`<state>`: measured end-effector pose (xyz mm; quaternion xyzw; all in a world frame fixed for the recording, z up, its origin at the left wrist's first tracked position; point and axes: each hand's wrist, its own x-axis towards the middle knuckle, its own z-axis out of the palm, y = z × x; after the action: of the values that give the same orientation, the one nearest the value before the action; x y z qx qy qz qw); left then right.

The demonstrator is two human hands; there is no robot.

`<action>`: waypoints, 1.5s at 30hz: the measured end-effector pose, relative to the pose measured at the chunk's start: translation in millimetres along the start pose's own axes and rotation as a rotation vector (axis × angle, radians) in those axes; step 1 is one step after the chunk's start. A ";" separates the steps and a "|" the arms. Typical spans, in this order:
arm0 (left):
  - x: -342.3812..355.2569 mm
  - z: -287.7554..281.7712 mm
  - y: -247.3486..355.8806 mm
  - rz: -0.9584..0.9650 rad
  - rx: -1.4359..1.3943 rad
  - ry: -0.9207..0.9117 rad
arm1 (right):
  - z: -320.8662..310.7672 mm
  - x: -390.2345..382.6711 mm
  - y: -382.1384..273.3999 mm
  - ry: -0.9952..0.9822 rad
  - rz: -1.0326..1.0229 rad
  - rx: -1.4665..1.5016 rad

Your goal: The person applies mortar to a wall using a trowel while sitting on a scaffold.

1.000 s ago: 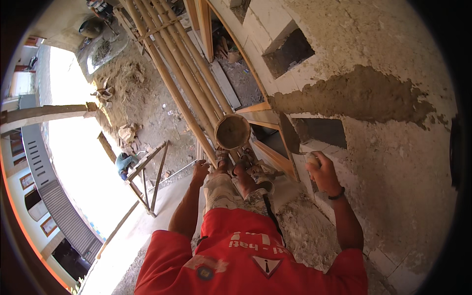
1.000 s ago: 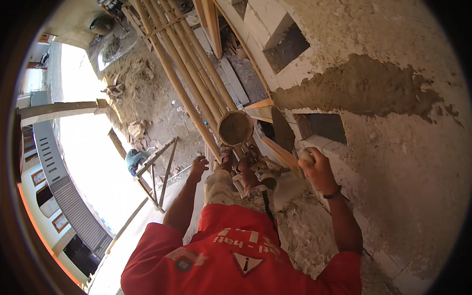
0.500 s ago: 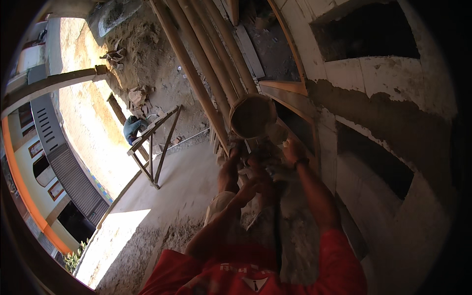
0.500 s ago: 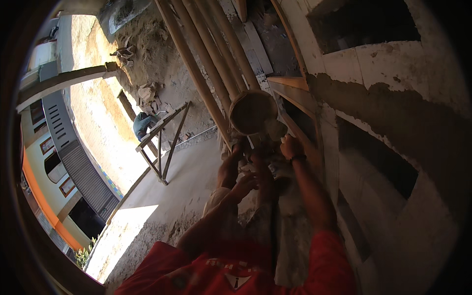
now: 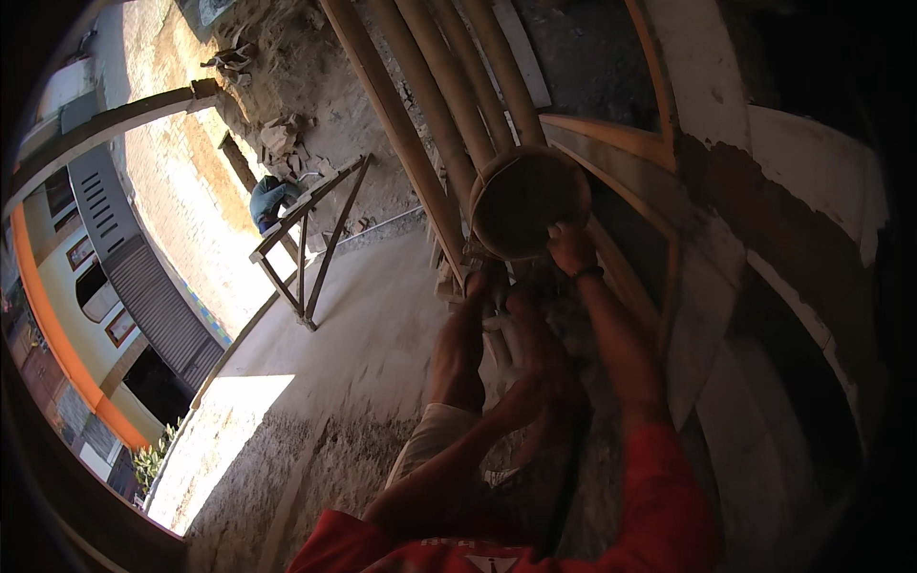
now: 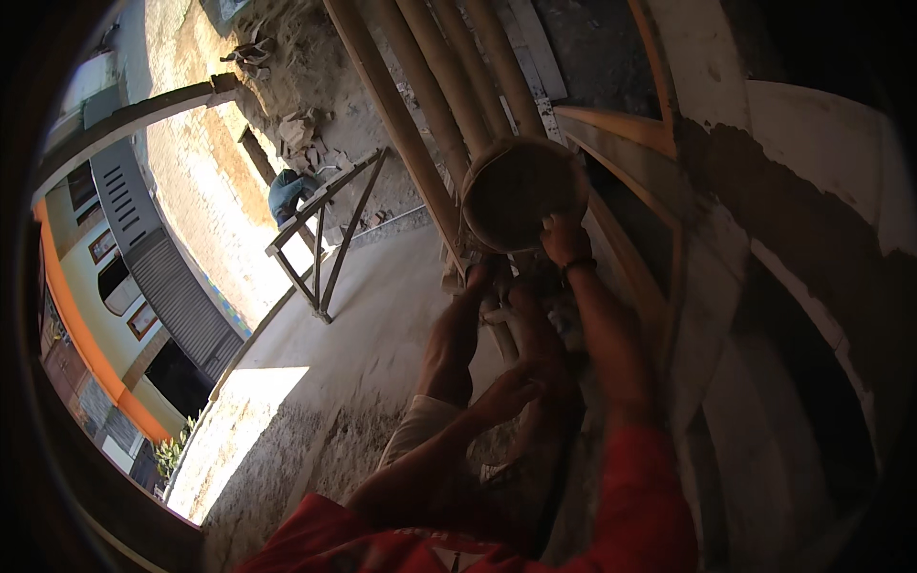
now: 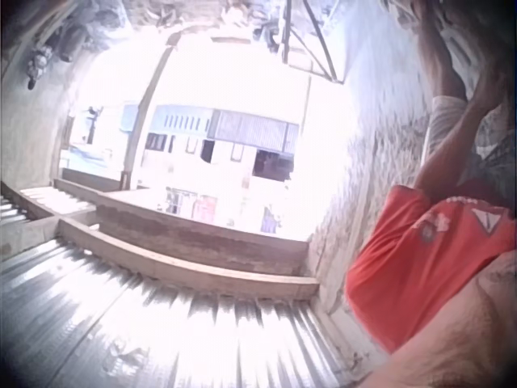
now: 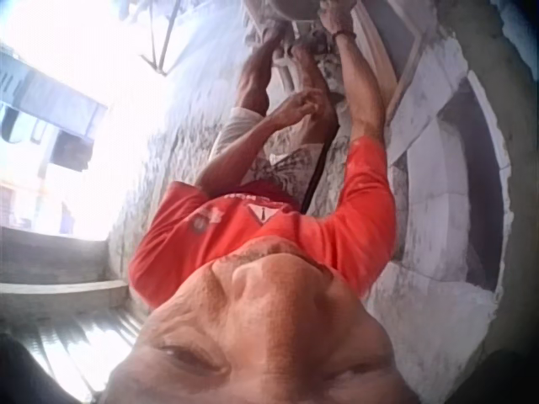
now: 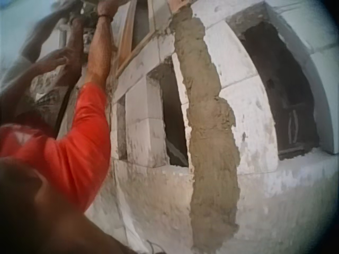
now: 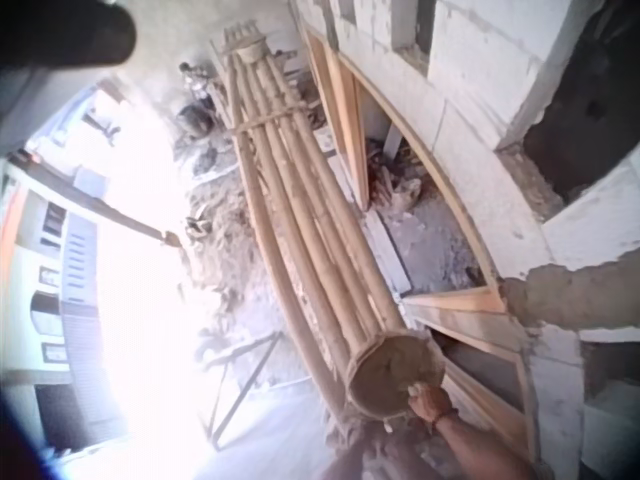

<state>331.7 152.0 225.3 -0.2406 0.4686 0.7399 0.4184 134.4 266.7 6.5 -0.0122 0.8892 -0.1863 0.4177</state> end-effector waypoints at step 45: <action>-98.2 -58.1 218.4 0.331 0.493 0.208 | -635.7 -736.7 -229.6 0.373 -0.535 0.143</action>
<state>197.6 15.3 380.4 -0.1268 0.7068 0.6337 0.2877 107.9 387.9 998.6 -0.1818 0.9002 -0.3504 0.1838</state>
